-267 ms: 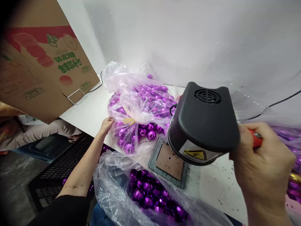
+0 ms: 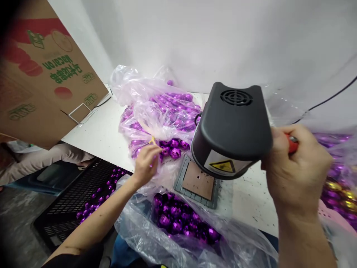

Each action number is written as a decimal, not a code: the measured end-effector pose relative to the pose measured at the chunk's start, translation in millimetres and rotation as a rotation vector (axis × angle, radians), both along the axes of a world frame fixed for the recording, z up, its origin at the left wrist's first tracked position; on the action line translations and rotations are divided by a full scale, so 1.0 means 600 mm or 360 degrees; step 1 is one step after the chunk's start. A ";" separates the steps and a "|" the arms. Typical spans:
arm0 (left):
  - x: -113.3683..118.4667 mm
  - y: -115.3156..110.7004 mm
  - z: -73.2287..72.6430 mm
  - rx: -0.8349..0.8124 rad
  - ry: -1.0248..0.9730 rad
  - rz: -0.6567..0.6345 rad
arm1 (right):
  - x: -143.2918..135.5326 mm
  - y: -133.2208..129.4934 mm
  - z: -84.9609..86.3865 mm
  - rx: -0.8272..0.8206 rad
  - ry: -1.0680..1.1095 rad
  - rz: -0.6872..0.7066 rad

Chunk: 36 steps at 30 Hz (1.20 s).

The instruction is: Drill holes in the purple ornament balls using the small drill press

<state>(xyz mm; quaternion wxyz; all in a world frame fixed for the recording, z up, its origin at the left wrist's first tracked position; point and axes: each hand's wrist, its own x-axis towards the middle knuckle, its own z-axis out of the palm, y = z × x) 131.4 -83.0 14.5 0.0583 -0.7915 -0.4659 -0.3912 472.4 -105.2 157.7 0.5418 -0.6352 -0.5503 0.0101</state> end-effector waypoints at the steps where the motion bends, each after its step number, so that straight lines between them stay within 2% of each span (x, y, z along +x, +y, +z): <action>1: 0.030 -0.002 -0.008 -0.0116 0.0192 -0.0165 | -0.003 0.000 0.003 -0.0020 0.0045 -0.0011; 3: 0.072 0.011 -0.025 -0.0394 0.0453 -0.0223 | -0.007 -0.002 0.010 -0.0055 0.0110 -0.0015; 5: 0.092 0.034 -0.037 -0.0651 0.0537 -0.0111 | -0.011 -0.003 0.017 -0.0082 0.0129 0.0019; 8: 0.089 0.059 -0.037 -0.0941 0.0325 -0.0067 | -0.012 -0.006 0.024 -0.0109 0.0151 0.0122; 11: 0.071 0.054 -0.016 -0.1203 -0.0429 -0.0243 | -0.012 -0.005 0.025 -0.0101 0.0154 0.0184; 14: 0.062 0.026 0.008 -0.1723 -0.1426 -0.0679 | -0.013 -0.003 0.022 -0.0060 0.0185 0.0206; 16: 0.067 0.005 0.015 -0.2113 -0.1928 -0.0931 | -0.015 -0.002 0.020 -0.0031 0.0210 0.0203; 19: 0.084 -0.020 0.009 -0.2465 -0.2374 -0.1067 | -0.018 -0.002 0.020 -0.0022 0.0221 0.0168; 22: 0.103 -0.040 -0.007 -0.2610 -0.2597 -0.1159 | -0.019 -0.003 0.024 -0.0035 0.0246 0.0169; 26: 0.123 -0.057 -0.021 -0.2643 -0.2596 -0.1247 | -0.019 -0.004 0.026 -0.0043 0.0256 0.0190; 29: 0.134 -0.055 -0.026 -0.2430 -0.2429 -0.1148 | -0.019 -0.004 0.024 -0.0017 0.0254 0.0212; 33: 0.144 -0.045 -0.031 -0.1976 -0.1816 -0.0699 | -0.021 -0.002 0.024 -0.0017 0.0243 0.0239; 36: 0.154 -0.041 -0.036 -0.1668 -0.1274 -0.0574 | -0.022 -0.002 0.025 -0.0028 0.0245 0.0231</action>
